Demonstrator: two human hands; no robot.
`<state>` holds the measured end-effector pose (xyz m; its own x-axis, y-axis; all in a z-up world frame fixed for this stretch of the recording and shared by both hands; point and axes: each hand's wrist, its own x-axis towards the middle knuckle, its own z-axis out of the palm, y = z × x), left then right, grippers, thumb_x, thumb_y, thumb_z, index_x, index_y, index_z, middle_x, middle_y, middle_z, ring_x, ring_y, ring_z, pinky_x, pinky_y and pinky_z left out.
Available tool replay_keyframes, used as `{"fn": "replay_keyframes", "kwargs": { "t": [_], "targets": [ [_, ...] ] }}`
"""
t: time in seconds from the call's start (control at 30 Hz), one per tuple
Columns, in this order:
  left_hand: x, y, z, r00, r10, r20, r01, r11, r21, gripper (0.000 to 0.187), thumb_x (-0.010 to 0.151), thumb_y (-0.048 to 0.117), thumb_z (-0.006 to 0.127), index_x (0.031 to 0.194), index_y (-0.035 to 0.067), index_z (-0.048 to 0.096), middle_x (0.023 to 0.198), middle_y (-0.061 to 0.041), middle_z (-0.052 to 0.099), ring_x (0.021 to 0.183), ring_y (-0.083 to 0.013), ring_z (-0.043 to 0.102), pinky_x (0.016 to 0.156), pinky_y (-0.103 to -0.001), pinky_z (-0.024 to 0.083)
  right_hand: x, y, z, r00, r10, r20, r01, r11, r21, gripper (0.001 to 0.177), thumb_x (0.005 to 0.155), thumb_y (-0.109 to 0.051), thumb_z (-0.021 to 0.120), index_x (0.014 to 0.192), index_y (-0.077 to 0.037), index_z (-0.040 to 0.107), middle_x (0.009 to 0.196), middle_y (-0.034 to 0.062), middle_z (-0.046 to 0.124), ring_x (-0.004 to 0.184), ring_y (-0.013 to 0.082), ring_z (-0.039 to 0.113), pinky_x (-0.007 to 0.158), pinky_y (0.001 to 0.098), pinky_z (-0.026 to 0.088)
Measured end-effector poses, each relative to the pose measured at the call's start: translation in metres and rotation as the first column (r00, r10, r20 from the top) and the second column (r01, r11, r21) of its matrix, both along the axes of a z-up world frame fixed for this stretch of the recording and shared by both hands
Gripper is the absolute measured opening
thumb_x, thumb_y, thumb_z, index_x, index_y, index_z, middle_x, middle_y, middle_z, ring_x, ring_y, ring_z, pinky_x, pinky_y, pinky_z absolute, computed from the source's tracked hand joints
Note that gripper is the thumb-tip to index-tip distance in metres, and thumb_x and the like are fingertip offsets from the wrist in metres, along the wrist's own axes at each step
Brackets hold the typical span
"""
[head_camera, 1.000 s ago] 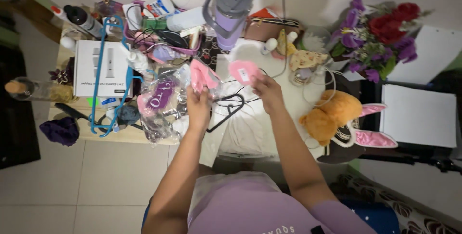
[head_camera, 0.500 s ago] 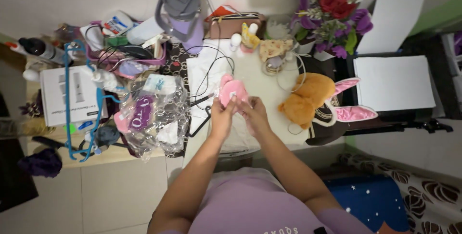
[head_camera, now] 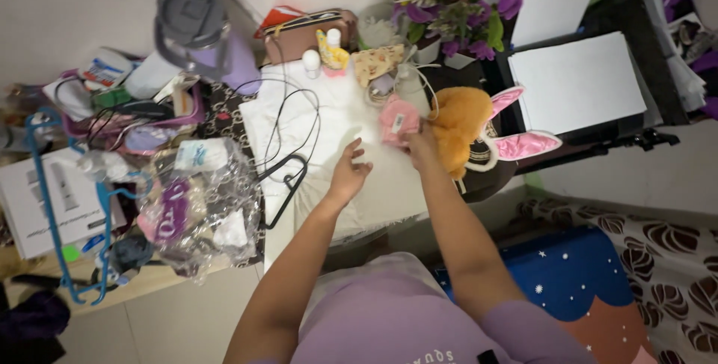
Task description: The person organizes items on a cluttered table, handling a white cable, a pink pouch, and a black hanger. They move items aside, coil the cable, and place the hanger on a door handle.
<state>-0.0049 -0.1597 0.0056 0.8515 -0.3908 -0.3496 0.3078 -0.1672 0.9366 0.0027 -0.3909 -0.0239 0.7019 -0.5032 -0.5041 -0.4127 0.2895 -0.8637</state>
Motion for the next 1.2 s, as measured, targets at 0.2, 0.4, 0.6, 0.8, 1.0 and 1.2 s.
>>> {"fn": "replay_keyframes", "kwargs": {
  "t": [0.2,0.4,0.6,0.8,1.0,1.2],
  "targets": [
    [-0.002,-0.021,-0.012,0.990,-0.096,0.104,0.079,0.985,0.156,0.073,0.088,0.006,0.070,0.153,0.016,0.040,0.141,-0.019,0.053,0.103,-0.0255,0.066,0.089,-0.037,0.056,0.001,-0.013,0.027,0.978,0.082,-0.190,-0.173,0.826,-0.537,0.065,0.083,-0.016,0.074,0.143,-0.007,0.050,0.121,0.0167,0.069,0.098,0.0326,0.073,0.078,0.0393,0.058],
    [-0.016,-0.008,0.007,0.928,-0.035,0.372,-0.051,0.974,0.220,0.051,0.086,-0.003,0.067,0.135,0.011,0.057,0.126,-0.018,0.063,0.099,-0.0312,0.064,0.089,-0.039,0.054,-0.010,0.017,0.067,0.877,-0.016,-0.479,-0.438,0.380,-0.815,0.098,0.082,-0.034,0.078,0.156,0.000,0.024,0.139,0.0246,0.051,0.104,0.0429,0.064,0.080,0.0512,0.054],
    [-0.050,0.066,0.038,0.758,0.027,0.651,-0.346,0.863,0.368,0.043,0.079,-0.009,0.064,0.121,0.004,0.062,0.115,-0.019,0.061,0.108,-0.0391,0.056,0.097,-0.048,0.046,-0.041,0.023,0.058,0.913,0.201,-0.354,-0.367,0.030,-0.930,0.088,0.085,-0.035,0.080,0.149,0.009,0.039,0.132,0.0297,0.056,0.112,0.0438,0.062,0.092,0.0488,0.053],
    [-0.063,0.145,0.018,0.767,-0.194,0.612,-0.443,0.529,0.724,0.030,0.084,-0.002,0.059,0.114,0.000,0.062,0.112,-0.019,0.060,0.105,-0.0390,0.058,0.090,-0.049,0.047,-0.034,0.132,-0.002,0.548,0.807,-0.222,-0.695,0.291,-0.658,0.035,0.089,-0.014,0.073,0.122,-0.004,0.067,0.115,0.0197,0.070,0.094,0.0330,0.072,0.087,0.0404,0.057],
    [-0.048,0.181,0.000,0.834,0.014,0.552,-0.357,0.777,0.519,0.015,0.094,0.000,0.054,0.107,0.002,0.061,0.116,-0.022,0.060,0.101,-0.0416,0.062,0.088,-0.048,0.051,-0.029,0.205,-0.016,0.657,0.751,-0.060,-0.600,0.474,-0.645,0.052,0.084,0.000,0.075,0.133,-0.002,0.058,0.104,0.0143,0.071,0.082,0.0245,0.072,0.075,0.0359,0.059],
    [-0.058,0.180,-0.016,0.776,-0.122,0.619,-0.359,0.722,0.592,0.033,0.085,0.003,0.056,0.117,-0.001,0.061,0.114,-0.023,0.060,0.103,-0.0424,0.061,0.091,-0.050,0.049,-0.027,0.226,0.010,0.565,0.825,0.018,-0.823,0.565,-0.063,0.077,0.084,0.001,0.075,0.149,-0.005,0.032,0.103,0.0118,0.064,0.063,0.0148,0.066,0.051,0.0296,0.055]
  ]
}}
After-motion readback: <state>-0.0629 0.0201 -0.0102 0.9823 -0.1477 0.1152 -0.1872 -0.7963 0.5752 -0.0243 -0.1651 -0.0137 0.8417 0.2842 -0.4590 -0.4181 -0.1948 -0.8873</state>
